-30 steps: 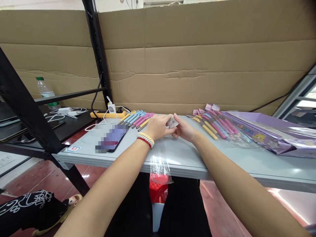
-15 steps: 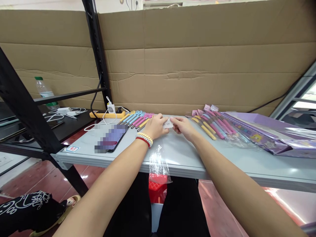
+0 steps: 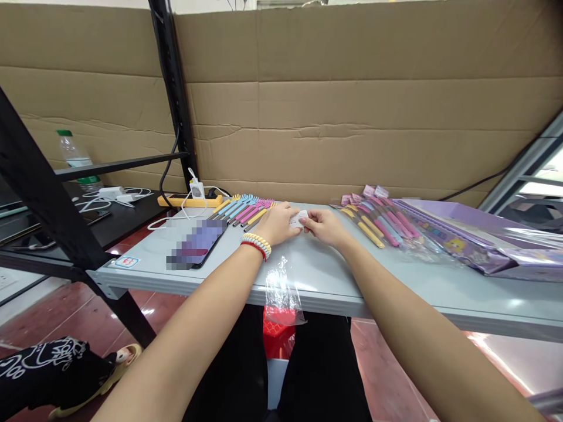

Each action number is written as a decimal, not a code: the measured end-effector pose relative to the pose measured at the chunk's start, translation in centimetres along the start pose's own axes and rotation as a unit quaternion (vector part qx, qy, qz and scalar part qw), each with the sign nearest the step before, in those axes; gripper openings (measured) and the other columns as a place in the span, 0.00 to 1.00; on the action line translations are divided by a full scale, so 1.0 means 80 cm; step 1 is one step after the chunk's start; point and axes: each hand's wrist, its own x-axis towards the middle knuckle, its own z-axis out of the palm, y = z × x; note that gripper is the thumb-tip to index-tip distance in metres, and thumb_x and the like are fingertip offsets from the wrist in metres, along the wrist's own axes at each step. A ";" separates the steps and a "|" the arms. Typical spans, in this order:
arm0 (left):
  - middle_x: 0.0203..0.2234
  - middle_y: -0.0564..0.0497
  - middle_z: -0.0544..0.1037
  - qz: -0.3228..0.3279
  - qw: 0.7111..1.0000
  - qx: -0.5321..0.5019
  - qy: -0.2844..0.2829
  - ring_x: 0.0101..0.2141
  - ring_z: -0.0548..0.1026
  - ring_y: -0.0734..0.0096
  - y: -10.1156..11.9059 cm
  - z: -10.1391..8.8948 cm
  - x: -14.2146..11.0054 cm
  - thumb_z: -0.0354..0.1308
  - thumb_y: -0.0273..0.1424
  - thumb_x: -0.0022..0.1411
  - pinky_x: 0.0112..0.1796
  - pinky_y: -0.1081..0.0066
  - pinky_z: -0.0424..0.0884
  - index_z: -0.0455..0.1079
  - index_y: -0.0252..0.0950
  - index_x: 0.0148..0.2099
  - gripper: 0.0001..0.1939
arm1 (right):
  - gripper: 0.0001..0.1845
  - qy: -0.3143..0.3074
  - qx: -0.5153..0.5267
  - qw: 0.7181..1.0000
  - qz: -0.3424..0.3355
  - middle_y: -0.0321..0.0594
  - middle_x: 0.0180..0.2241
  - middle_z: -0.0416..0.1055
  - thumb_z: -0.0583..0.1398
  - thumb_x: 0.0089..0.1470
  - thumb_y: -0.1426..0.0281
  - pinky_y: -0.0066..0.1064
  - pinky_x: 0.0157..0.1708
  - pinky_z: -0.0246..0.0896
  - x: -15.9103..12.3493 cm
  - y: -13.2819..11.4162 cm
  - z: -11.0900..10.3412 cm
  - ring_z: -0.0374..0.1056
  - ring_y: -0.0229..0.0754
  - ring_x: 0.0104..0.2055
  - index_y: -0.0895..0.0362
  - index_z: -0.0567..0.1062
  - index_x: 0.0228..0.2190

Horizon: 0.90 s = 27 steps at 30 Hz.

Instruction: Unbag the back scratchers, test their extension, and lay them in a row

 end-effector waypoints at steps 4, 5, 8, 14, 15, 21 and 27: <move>0.27 0.51 0.74 -0.019 0.992 -0.124 0.022 0.29 0.70 0.71 -0.002 -0.002 0.003 0.57 0.33 0.54 0.32 0.71 0.65 0.75 0.34 0.37 0.10 | 0.20 0.031 0.015 0.999 0.005 0.34 0.15 0.62 0.56 0.46 0.54 0.28 0.21 0.46 0.001 -0.003 -0.005 0.51 0.32 0.18 0.58 0.66 0.18; 0.26 0.52 0.74 -0.031 0.988 -0.151 0.021 0.28 0.69 0.73 -0.004 -0.003 0.003 0.56 0.31 0.54 0.30 0.72 0.64 0.75 0.34 0.37 0.09 | 0.19 0.036 0.020 0.999 0.009 0.34 0.15 0.62 0.57 0.46 0.55 0.28 0.21 0.46 0.002 -0.003 -0.005 0.51 0.32 0.18 0.58 0.66 0.18; 0.22 0.53 0.74 -0.051 0.980 -0.192 0.018 0.24 0.68 0.76 -0.011 -0.004 0.003 0.57 0.29 0.54 0.27 0.74 0.63 0.75 0.33 0.35 0.07 | 0.19 0.031 0.056 0.998 0.025 0.35 0.17 0.63 0.59 0.44 0.54 0.28 0.20 0.46 0.001 -0.002 -0.006 0.52 0.31 0.18 0.59 0.68 0.20; 0.24 0.52 0.75 0.022 0.992 -0.118 0.048 0.26 0.69 0.75 -0.015 0.001 0.002 0.56 0.25 0.56 0.30 0.74 0.64 0.75 0.35 0.32 0.07 | 0.20 0.004 0.183 0.980 0.077 0.40 0.28 0.70 0.63 0.42 0.54 0.26 0.18 0.45 0.000 0.000 -0.009 0.56 0.32 0.22 0.59 0.72 0.27; 0.25 0.52 0.75 0.034 0.993 -0.099 0.047 0.27 0.69 0.75 -0.015 0.003 0.002 0.55 0.25 0.56 0.31 0.73 0.65 0.75 0.35 0.32 0.07 | 0.19 0.007 0.180 0.980 0.080 0.40 0.28 0.70 0.64 0.41 0.55 0.26 0.18 0.45 -0.001 0.000 -0.009 0.56 0.32 0.23 0.59 0.73 0.26; 0.28 0.50 0.74 0.078 0.996 -0.041 0.034 0.30 0.71 0.74 -0.021 0.009 0.003 0.53 0.25 0.59 0.34 0.73 0.66 0.76 0.37 0.36 0.10 | 0.17 0.010 0.157 0.984 0.088 0.40 0.27 0.70 0.66 0.37 0.60 0.26 0.20 0.49 0.000 0.006 -0.015 0.59 0.34 0.25 0.59 0.76 0.28; 0.28 0.50 0.73 0.092 0.994 -0.050 0.025 0.30 0.71 0.74 -0.025 0.008 0.003 0.55 0.24 0.58 0.34 0.73 0.67 0.76 0.35 0.36 0.08 | 0.25 -0.010 0.141 0.984 0.109 0.40 0.30 0.73 0.69 0.34 0.61 0.26 0.24 0.54 -0.003 0.007 -0.020 0.62 0.33 0.26 0.60 0.74 0.35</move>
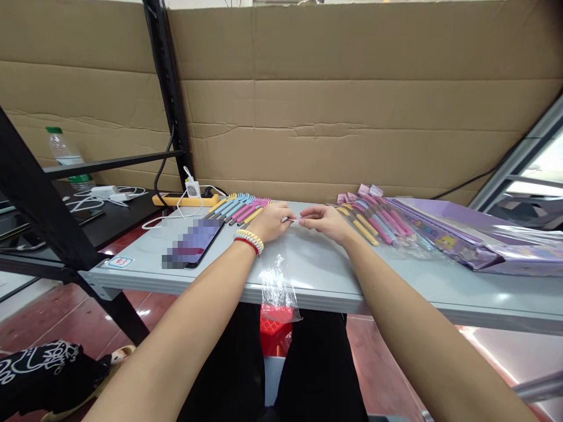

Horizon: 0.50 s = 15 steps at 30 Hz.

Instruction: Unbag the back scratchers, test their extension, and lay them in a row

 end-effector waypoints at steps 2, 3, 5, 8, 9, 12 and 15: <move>0.29 0.50 0.73 -0.003 1.000 -0.005 -0.004 0.30 0.71 0.74 0.000 0.001 0.000 0.56 0.24 0.58 0.34 0.73 0.67 0.76 0.35 0.36 0.08 | 0.26 -0.005 0.002 1.000 0.006 0.41 0.31 0.73 0.70 0.34 0.61 0.27 0.25 0.55 -0.001 -0.001 -0.001 0.63 0.33 0.27 0.60 0.73 0.36; 0.29 0.50 0.73 -0.005 1.000 -0.006 -0.004 0.30 0.71 0.74 0.001 0.001 0.001 0.56 0.24 0.58 0.34 0.72 0.67 0.76 0.35 0.36 0.08 | 0.26 -0.006 0.004 1.000 0.004 0.41 0.32 0.73 0.70 0.33 0.61 0.27 0.26 0.56 -0.001 -0.002 -0.002 0.64 0.34 0.27 0.60 0.73 0.36; 0.29 0.50 0.74 -0.009 1.000 -0.001 -0.005 0.31 0.72 0.73 0.001 0.002 0.001 0.56 0.25 0.59 0.35 0.72 0.68 0.77 0.35 0.37 0.08 | 0.24 -0.004 -0.001 1.000 -0.014 0.41 0.31 0.73 0.70 0.33 0.61 0.28 0.29 0.58 -0.001 -0.002 -0.003 0.65 0.36 0.29 0.60 0.74 0.33; 0.33 0.49 0.75 -0.030 0.999 0.013 -0.023 0.34 0.73 0.71 0.002 0.002 0.001 0.57 0.27 0.58 0.39 0.71 0.69 0.76 0.36 0.41 0.09 | 0.20 0.015 -0.067 0.996 -0.058 0.39 0.29 0.72 0.68 0.34 0.59 0.29 0.30 0.57 0.000 0.002 -0.005 0.63 0.37 0.30 0.60 0.76 0.29; 0.35 0.48 0.76 -0.041 0.999 0.016 -0.031 0.36 0.73 0.70 0.002 0.002 0.000 0.58 0.28 0.58 0.40 0.70 0.69 0.75 0.35 0.43 0.11 | 0.19 0.021 -0.102 0.992 -0.066 0.38 0.27 0.71 0.67 0.36 0.58 0.29 0.29 0.56 0.001 0.004 -0.006 0.62 0.36 0.29 0.59 0.77 0.29; 0.42 0.46 0.76 -0.074 0.996 0.020 -0.053 0.39 0.73 0.67 0.000 0.001 -0.003 0.59 0.30 0.56 0.43 0.68 0.69 0.71 0.34 0.51 0.19 | 0.18 0.025 -0.199 0.977 -0.068 0.36 0.24 0.68 0.65 0.39 0.57 0.28 0.26 0.53 0.003 0.014 -0.008 0.59 0.36 0.26 0.58 0.78 0.28; 0.45 0.47 0.76 -0.091 0.992 0.034 -0.084 0.42 0.73 0.65 -0.001 -0.001 -0.004 0.56 0.30 0.57 0.46 0.66 0.68 0.71 0.36 0.51 0.18 | 0.17 0.007 -0.253 0.965 -0.063 0.35 0.22 0.67 0.64 0.39 0.57 0.28 0.26 0.52 0.008 0.024 -0.008 0.58 0.36 0.25 0.57 0.78 0.29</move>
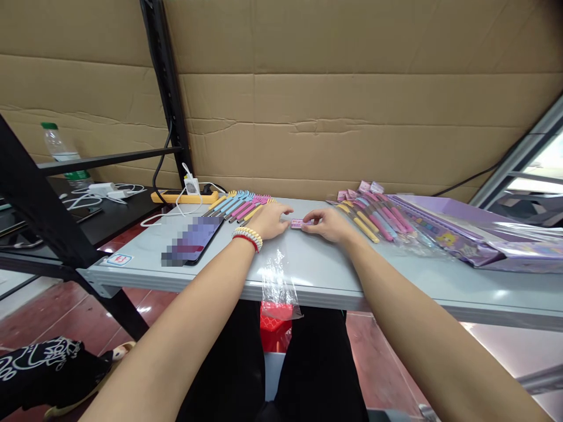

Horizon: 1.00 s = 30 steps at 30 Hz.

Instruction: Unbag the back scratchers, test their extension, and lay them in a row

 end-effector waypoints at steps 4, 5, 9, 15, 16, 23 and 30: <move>0.41 0.49 0.79 0.021 0.998 0.032 -0.056 0.43 0.73 0.63 0.004 -0.001 0.001 0.51 0.28 0.56 0.46 0.66 0.67 0.75 0.39 0.45 0.17 | 0.16 -0.028 -0.028 0.999 -0.006 0.35 0.24 0.69 0.63 0.40 0.58 0.29 0.28 0.54 0.004 0.008 0.005 0.60 0.37 0.27 0.55 0.79 0.29; 0.41 0.50 0.79 0.031 0.996 0.039 -0.068 0.44 0.72 0.63 0.006 -0.001 0.002 0.50 0.28 0.56 0.46 0.65 0.66 0.76 0.40 0.44 0.17 | 0.15 -0.034 -0.030 0.999 -0.004 0.36 0.25 0.70 0.63 0.41 0.57 0.29 0.29 0.54 0.004 0.008 0.005 0.61 0.38 0.28 0.55 0.79 0.29; 0.39 0.49 0.79 0.051 0.988 0.079 -0.122 0.46 0.70 0.61 0.015 0.000 0.003 0.45 0.27 0.58 0.50 0.59 0.60 0.77 0.41 0.38 0.18 | 0.13 -0.058 -0.032 0.998 0.011 0.38 0.30 0.74 0.62 0.43 0.60 0.31 0.33 0.56 0.005 0.010 0.006 0.63 0.40 0.31 0.54 0.79 0.30; 0.41 0.47 0.77 0.038 0.985 0.090 -0.144 0.47 0.67 0.60 0.021 0.002 0.003 0.43 0.25 0.58 0.51 0.53 0.54 0.76 0.39 0.35 0.19 | 0.05 -0.034 -0.083 0.995 -0.047 0.39 0.33 0.74 0.61 0.42 0.67 0.34 0.45 0.56 0.007 0.011 0.011 0.65 0.46 0.43 0.53 0.77 0.24; 0.42 0.47 0.76 0.034 0.985 0.087 -0.146 0.48 0.66 0.59 0.021 0.002 0.004 0.43 0.25 0.58 0.51 0.53 0.54 0.76 0.40 0.36 0.19 | 0.05 -0.029 -0.096 0.994 -0.053 0.40 0.34 0.74 0.61 0.42 0.67 0.35 0.46 0.55 0.007 0.010 0.011 0.64 0.47 0.45 0.53 0.77 0.24; 0.47 0.44 0.73 -0.148 0.987 0.058 0.034 0.51 0.65 0.56 -0.003 -0.004 0.006 0.44 0.25 0.57 0.50 0.53 0.58 0.73 0.39 0.46 0.20 | 0.06 -0.033 -0.114 0.992 -0.036 0.43 0.37 0.73 0.61 0.42 0.67 0.37 0.49 0.54 0.003 0.000 0.012 0.62 0.49 0.46 0.55 0.76 0.26; 0.44 0.39 0.73 -0.238 0.967 0.094 0.018 0.48 0.66 0.49 -0.013 -0.010 0.003 0.50 0.26 0.52 0.46 0.53 0.60 0.73 0.36 0.44 0.18 | 0.11 0.108 -0.023 0.993 -0.037 0.43 0.42 0.68 0.59 0.42 0.65 0.33 0.43 0.57 0.006 0.003 0.009 0.64 0.44 0.43 0.56 0.73 0.31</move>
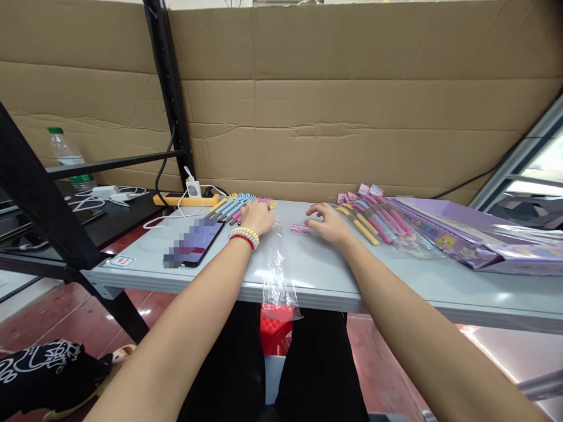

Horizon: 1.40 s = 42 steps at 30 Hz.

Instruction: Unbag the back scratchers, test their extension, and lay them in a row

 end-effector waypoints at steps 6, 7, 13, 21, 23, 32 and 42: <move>0.49 0.33 0.67 0.020 0.993 0.084 -0.085 0.52 0.61 0.43 0.010 0.003 -0.010 0.51 0.33 0.54 0.48 0.48 0.57 0.73 0.31 0.43 0.17 | 0.10 -0.026 -0.032 0.999 0.031 0.43 0.37 0.69 0.60 0.42 0.65 0.32 0.38 0.57 0.000 -0.006 0.000 0.63 0.43 0.37 0.57 0.74 0.29; 0.49 0.34 0.67 0.024 0.993 0.082 -0.087 0.52 0.60 0.42 0.010 0.003 -0.010 0.51 0.33 0.54 0.48 0.48 0.57 0.74 0.32 0.42 0.16 | 0.10 -0.031 -0.037 0.998 0.033 0.43 0.36 0.69 0.60 0.42 0.65 0.32 0.38 0.57 0.000 -0.008 0.000 0.63 0.43 0.37 0.57 0.74 0.29; 0.45 0.41 0.70 0.027 0.996 0.031 -0.078 0.52 0.61 0.48 0.005 0.004 -0.007 0.53 0.27 0.53 0.49 0.52 0.57 0.70 0.36 0.38 0.10 | 0.11 -0.046 -0.041 0.998 0.031 0.42 0.36 0.71 0.60 0.43 0.64 0.33 0.39 0.57 0.000 -0.012 -0.002 0.63 0.44 0.39 0.58 0.74 0.30; 0.27 0.52 0.73 0.043 0.926 -0.371 -0.058 0.30 0.72 0.71 0.007 -0.006 0.000 0.54 0.20 0.52 0.36 0.67 0.67 0.62 0.35 0.38 0.10 | 0.24 -0.033 0.120 0.990 0.060 0.46 0.43 0.72 0.62 0.44 0.55 0.34 0.39 0.60 -0.004 -0.020 -0.003 0.66 0.44 0.42 0.59 0.73 0.40; 0.22 0.55 0.71 0.049 0.874 -0.475 -0.087 0.24 0.70 0.74 0.010 -0.009 0.000 0.56 0.20 0.52 0.30 0.70 0.66 0.61 0.35 0.37 0.10 | 0.26 -0.078 0.202 0.974 0.063 0.46 0.39 0.73 0.62 0.44 0.53 0.31 0.34 0.60 -0.005 -0.025 -0.005 0.67 0.42 0.37 0.59 0.73 0.40; 0.19 0.57 0.69 0.033 0.835 -0.522 -0.169 0.21 0.69 0.79 0.021 -0.010 -0.010 0.63 0.25 0.51 0.27 0.72 0.69 0.65 0.32 0.38 0.12 | 0.23 -0.152 0.332 0.926 0.092 0.36 0.15 0.64 0.68 0.35 0.54 0.27 0.20 0.48 -0.004 -0.034 -0.010 0.57 0.32 0.18 0.60 0.69 0.18; 0.17 0.56 0.68 -0.068 0.828 -0.541 0.132 0.16 0.67 0.78 0.011 -0.004 0.012 0.55 0.27 0.55 0.18 0.77 0.62 0.64 0.34 0.29 0.03 | 0.27 -0.243 0.381 0.877 0.163 0.40 0.26 0.74 0.69 0.38 0.62 0.25 0.17 0.50 -0.011 -0.037 -0.031 0.67 0.36 0.23 0.57 0.68 0.40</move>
